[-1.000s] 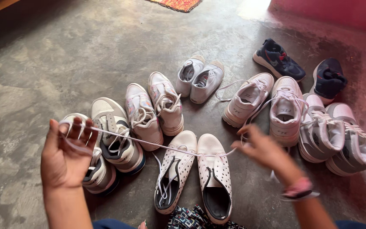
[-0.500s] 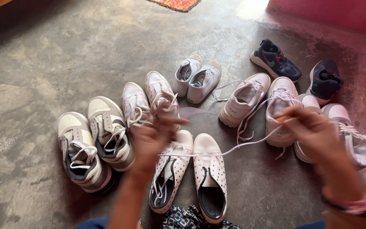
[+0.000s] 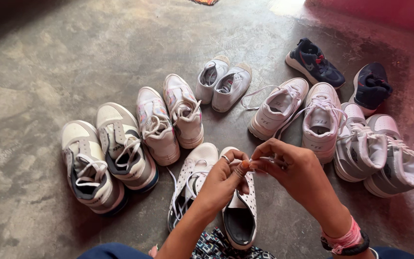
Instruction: The person sits on the floor and laces a white sneaker by threading the laces through the eyelets and tying them. They then move to a second white sneaker with black star patterns and begin lacing it in the same manner.
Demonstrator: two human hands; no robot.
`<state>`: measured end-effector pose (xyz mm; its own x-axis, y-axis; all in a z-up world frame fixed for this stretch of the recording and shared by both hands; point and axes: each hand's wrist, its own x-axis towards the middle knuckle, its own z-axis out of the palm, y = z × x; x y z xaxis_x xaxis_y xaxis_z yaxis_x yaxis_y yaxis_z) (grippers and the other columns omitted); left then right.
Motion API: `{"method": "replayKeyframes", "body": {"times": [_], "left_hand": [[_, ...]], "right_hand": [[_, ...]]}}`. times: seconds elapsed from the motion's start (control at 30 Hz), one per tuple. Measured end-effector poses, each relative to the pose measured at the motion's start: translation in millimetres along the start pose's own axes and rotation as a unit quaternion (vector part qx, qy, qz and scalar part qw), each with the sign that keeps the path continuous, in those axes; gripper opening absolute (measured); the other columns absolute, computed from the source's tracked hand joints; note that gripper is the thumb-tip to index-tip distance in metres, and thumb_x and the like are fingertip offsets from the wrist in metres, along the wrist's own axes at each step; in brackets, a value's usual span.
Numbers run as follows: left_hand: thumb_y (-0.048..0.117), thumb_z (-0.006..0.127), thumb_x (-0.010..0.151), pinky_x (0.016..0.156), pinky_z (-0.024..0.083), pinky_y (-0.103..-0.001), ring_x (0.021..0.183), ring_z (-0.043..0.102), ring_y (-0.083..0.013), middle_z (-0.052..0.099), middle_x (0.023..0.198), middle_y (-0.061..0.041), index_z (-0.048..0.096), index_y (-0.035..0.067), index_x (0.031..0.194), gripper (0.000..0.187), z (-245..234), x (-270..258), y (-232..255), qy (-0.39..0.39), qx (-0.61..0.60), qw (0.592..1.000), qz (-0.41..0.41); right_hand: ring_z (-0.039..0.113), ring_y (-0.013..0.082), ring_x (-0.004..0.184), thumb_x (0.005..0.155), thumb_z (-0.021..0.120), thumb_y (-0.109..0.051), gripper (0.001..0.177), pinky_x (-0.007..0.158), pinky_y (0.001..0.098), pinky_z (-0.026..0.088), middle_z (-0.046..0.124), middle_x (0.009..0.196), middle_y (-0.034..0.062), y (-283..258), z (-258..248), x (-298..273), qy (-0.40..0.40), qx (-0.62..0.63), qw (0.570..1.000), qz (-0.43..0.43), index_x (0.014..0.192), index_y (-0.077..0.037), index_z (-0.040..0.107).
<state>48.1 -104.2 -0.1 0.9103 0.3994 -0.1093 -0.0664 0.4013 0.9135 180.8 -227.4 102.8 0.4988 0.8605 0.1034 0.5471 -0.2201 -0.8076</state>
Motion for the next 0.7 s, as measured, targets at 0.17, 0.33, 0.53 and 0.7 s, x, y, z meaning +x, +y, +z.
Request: {"method": "replayKeyframes", "body": {"times": [0.17,0.33,0.53,0.7], "left_hand": [[0.032,0.055,0.098,0.062,0.049,-0.02,0.07,0.06,-0.0018,0.065,0.084,0.005,0.058,0.011,0.111,0.024,-23,10,11,0.079,-0.029,0.996,-0.001],[0.029,0.063,0.103,0.059,0.041,-0.021,0.066,0.051,-0.005,0.06,0.078,0.0,0.057,0.008,0.111,0.023,-45,5,31,0.067,0.015,0.995,0.07],[0.034,0.063,0.1,0.069,0.051,-0.02,0.072,0.053,-0.003,0.066,0.098,0.005,0.061,0.007,0.105,0.028,-21,-5,42,0.107,0.17,0.972,0.126],[0.031,0.062,0.101,0.068,0.049,-0.021,0.073,0.054,-0.0045,0.068,0.098,-0.001,0.063,0.008,0.109,0.025,-11,-9,51,0.071,0.181,0.972,0.128]], "right_hand": [[0.074,0.0062,0.079,0.086,0.075,-0.007,0.015,0.066,0.0239,0.059,0.081,0.091,0.0028,23,-33,7,0.064,0.019,0.997,-0.034,0.1,-0.005,0.079],[0.071,0.006,0.089,0.095,0.072,-0.003,0.016,0.079,0.0217,0.057,0.077,0.097,0.0029,33,-68,-1,0.179,0.036,0.982,-0.036,0.11,-0.005,0.076],[0.072,0.0104,0.085,0.087,0.075,-0.002,0.015,0.073,0.0249,0.058,0.08,0.094,0.0041,32,-56,0,0.093,-0.008,0.995,-0.043,0.102,-0.004,0.075],[0.074,0.0145,0.104,0.085,0.071,-0.001,0.013,0.082,0.0282,0.059,0.074,0.118,0.0074,24,-37,9,0.013,0.022,0.988,-0.154,0.098,-0.004,0.073]]}}
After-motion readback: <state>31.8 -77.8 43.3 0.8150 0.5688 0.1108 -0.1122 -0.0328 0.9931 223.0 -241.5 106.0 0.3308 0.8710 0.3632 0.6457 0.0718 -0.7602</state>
